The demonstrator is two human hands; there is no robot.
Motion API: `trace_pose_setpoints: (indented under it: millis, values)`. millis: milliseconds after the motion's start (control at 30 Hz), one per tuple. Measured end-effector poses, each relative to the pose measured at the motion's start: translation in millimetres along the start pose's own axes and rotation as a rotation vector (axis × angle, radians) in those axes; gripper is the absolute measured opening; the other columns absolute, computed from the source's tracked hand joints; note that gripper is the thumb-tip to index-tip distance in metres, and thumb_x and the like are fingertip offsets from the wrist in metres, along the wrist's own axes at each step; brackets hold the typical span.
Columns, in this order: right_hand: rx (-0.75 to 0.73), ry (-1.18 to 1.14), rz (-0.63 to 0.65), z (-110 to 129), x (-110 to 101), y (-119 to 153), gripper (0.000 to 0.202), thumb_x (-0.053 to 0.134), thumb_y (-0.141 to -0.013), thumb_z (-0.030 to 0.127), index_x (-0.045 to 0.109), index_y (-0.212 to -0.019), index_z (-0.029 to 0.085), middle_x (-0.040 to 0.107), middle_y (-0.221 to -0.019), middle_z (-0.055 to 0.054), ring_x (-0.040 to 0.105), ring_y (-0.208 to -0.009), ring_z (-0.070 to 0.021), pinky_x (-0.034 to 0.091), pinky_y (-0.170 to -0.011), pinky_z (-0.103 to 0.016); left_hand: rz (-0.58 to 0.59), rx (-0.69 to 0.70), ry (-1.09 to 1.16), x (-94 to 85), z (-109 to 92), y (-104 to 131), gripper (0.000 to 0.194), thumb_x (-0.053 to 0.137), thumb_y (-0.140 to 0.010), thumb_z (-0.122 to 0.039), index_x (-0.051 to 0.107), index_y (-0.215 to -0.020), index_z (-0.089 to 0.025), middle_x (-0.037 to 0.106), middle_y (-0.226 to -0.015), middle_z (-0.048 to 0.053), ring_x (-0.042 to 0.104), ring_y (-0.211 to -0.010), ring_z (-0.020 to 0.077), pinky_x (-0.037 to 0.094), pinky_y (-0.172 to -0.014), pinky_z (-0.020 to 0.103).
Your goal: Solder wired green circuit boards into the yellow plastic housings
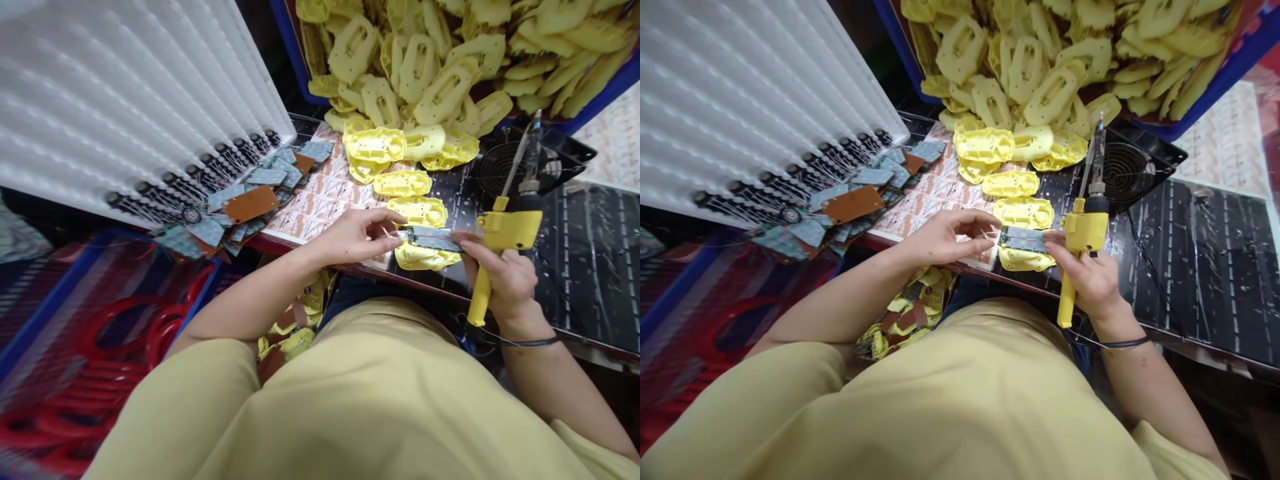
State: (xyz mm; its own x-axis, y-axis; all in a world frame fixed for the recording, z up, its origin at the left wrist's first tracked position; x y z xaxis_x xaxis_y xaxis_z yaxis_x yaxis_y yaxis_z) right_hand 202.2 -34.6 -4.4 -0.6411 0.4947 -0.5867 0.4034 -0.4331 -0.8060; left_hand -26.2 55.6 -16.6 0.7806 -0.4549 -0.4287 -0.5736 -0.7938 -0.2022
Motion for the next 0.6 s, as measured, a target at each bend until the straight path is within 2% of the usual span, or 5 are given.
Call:
trace_pose_setpoints:
  millis: [133, 333, 433, 533, 600]
  values:
    - [-0.072, 0.069, 0.07, 3, 0, 4, 0.06, 0.066, -0.102, 0.004, 0.059, -0.157, 0.026, 0.082, -0.128, -0.003, 0.082, -0.092, -0.0182, 0.068, -0.083, -0.027, 0.056, 0.169, -0.081, 2.5, -21, -10, 0.036, 0.071, -0.103, -0.049, 0.084, -0.118, -0.02, 0.08, -0.136, 0.015, 0.076, -0.126, 0.0249, 0.058, -0.112, 0.039]
    - [-0.035, 0.142, 0.214, 1, 5, 6, 0.037, 0.064, -0.105, 0.015, 0.075, -0.137, 0.03, 0.084, -0.099, 0.001, 0.074, -0.068, -0.016, 0.062, -0.063, -0.03, 0.136, 0.131, -0.206, 30.6, -36, -28, 0.01, 0.08, -0.09, -0.029, 0.085, -0.097, -0.023, 0.084, -0.12, 0.008, 0.078, -0.114, 0.0244, 0.057, -0.11, 0.039]
    - [-0.028, 0.1, 0.19, 7, 4, 2, 0.043, 0.065, -0.104, 0.012, 0.071, -0.142, 0.03, 0.084, -0.096, 0.001, 0.075, -0.071, -0.0167, 0.062, -0.064, -0.029, 0.064, 0.014, 0.04, 33.5, -25, -30, 0.007, 0.08, -0.09, -0.026, 0.082, -0.087, -0.02, 0.086, -0.107, 0.007, 0.08, -0.106, 0.0217, 0.059, -0.104, 0.035]
    - [-0.01, 0.025, 0.134, 13, 2, 0, 0.044, 0.07, -0.102, 0.009, 0.07, -0.142, 0.029, 0.084, -0.103, 0.0, 0.075, -0.07, -0.0155, 0.062, -0.066, -0.029, -0.042, -0.143, 0.341, 25.1, -7, -28, 0.03, 0.088, -0.089, -0.047, 0.079, -0.086, -0.018, 0.085, -0.1, 0.007, 0.082, -0.1, 0.0214, 0.064, -0.097, 0.035]
    - [0.023, -0.021, 0.154, 11, 4, 2, 0.037, 0.079, -0.1, 0.02, 0.072, -0.135, 0.029, 0.084, -0.11, -0.002, 0.076, -0.072, -0.016, 0.065, -0.071, -0.03, -0.134, -0.206, 0.442, 10.6, 0, -26, 0.037, 0.088, -0.09, -0.055, 0.078, -0.089, -0.019, 0.082, -0.09, 0.004, 0.082, -0.093, 0.0202, 0.067, -0.088, 0.034]
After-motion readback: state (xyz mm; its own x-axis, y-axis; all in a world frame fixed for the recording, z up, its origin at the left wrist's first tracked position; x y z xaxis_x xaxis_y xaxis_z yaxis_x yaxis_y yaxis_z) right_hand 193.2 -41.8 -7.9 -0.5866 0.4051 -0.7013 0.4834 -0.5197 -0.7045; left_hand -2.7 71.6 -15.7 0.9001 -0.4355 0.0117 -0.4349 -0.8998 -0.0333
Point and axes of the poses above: each hand's wrist, its own y-axis away from the middle knuckle, its own x-axis out of the palm, z = x × y, the point moved 8 cm from there along -y, towards the middle knuckle
